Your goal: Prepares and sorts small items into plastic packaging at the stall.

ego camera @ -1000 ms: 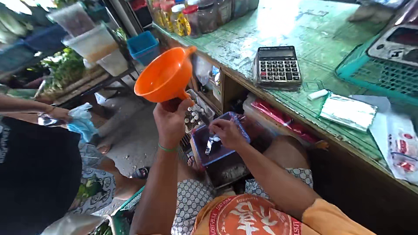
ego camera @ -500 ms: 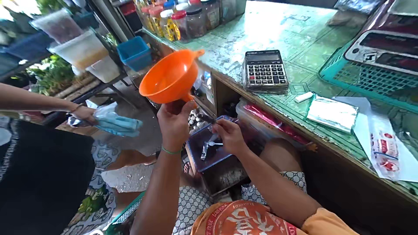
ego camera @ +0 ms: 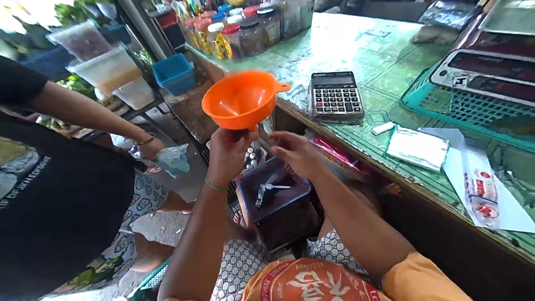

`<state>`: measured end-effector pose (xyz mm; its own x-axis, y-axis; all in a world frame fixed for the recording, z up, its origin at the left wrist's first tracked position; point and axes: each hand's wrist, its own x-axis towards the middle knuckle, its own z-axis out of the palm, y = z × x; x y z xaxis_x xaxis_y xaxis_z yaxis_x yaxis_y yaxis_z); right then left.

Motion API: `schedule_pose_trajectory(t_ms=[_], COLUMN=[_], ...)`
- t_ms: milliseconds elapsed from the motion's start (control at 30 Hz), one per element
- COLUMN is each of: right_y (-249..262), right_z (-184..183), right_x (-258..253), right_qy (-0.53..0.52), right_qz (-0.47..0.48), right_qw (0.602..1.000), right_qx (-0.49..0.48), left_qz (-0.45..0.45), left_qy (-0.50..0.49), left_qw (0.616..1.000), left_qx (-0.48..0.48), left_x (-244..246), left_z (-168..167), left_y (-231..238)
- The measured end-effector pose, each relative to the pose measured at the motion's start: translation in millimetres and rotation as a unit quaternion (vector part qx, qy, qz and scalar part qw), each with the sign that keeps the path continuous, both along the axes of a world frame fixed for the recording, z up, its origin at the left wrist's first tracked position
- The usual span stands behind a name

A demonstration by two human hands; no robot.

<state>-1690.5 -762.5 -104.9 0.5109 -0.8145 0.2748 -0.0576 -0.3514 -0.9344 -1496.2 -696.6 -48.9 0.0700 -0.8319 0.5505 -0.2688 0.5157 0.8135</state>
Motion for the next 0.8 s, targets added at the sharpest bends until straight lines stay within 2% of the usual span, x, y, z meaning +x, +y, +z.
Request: schedule_pose_trajectory(t_ms=[100, 167, 267, 333, 400, 467, 500, 567, 633, 733, 800], right_y=[-9.6, -12.5, -12.4, -10.9, -16.5, -21.6, -24.1, -26.4, -20.7, -9.6, -1.1], right_z=[8.8, -13.6, -47.7, -62.6, -64.0, -66.6, -67.9, -61.4, -44.8, -14.9, 8.0], right_x=[17.0, 22.1, 21.0, 17.9, 9.7, -0.9, -6.3, -16.8, -27.2, -41.2, -50.1], right_qy=[0.055, 0.099, 0.097, 0.102, 0.192, 0.312, 0.337, 0.316, 0.261, 0.139, 0.036], right_qz=[0.052, 0.045, 0.040, 0.054, 0.086, 0.141, 0.149, 0.109, 0.045, -0.060, -0.094], right_qw=[0.997, 0.994, 0.994, 0.992, 0.977, 0.940, 0.930, 0.942, 0.964, 0.987, 0.987], right_qx=[-0.032, -0.018, 0.029, 0.041, 0.017, 0.003, 0.006, 0.021, 0.028, -0.052, -0.122], left_qz=[-0.011, 0.000, -0.018, -0.017, -0.016, -0.022, -0.024, -0.016, 0.005, 0.006, -0.001], left_qy=[0.016, 0.032, 0.065, 0.051, 0.044, 0.062, 0.071, 0.056, 0.028, 0.027, 0.025], left_qw=[1.000, 0.999, 0.996, 0.997, 0.997, 0.995, 0.994, 0.997, 1.000, 0.999, 0.997], left_qx=[-0.007, -0.032, -0.052, -0.050, -0.057, -0.071, -0.075, -0.060, 0.000, 0.037, 0.068], left_x=[-4.5, 2.1, 13.4, 14.3, 12.6, 12.5, 11.6, 8.6, 1.8, 0.6, 1.4], left_z=[7.3, 19.4, 33.3, 35.8, 36.1, 33.6, 31.5, 20.2, 0.4, -22.2, -36.4], left_y=[-5.0, -10.5, -17.8, -17.9, -18.7, -15.7, -14.8, -15.9, -10.6, -10.0, -7.3])
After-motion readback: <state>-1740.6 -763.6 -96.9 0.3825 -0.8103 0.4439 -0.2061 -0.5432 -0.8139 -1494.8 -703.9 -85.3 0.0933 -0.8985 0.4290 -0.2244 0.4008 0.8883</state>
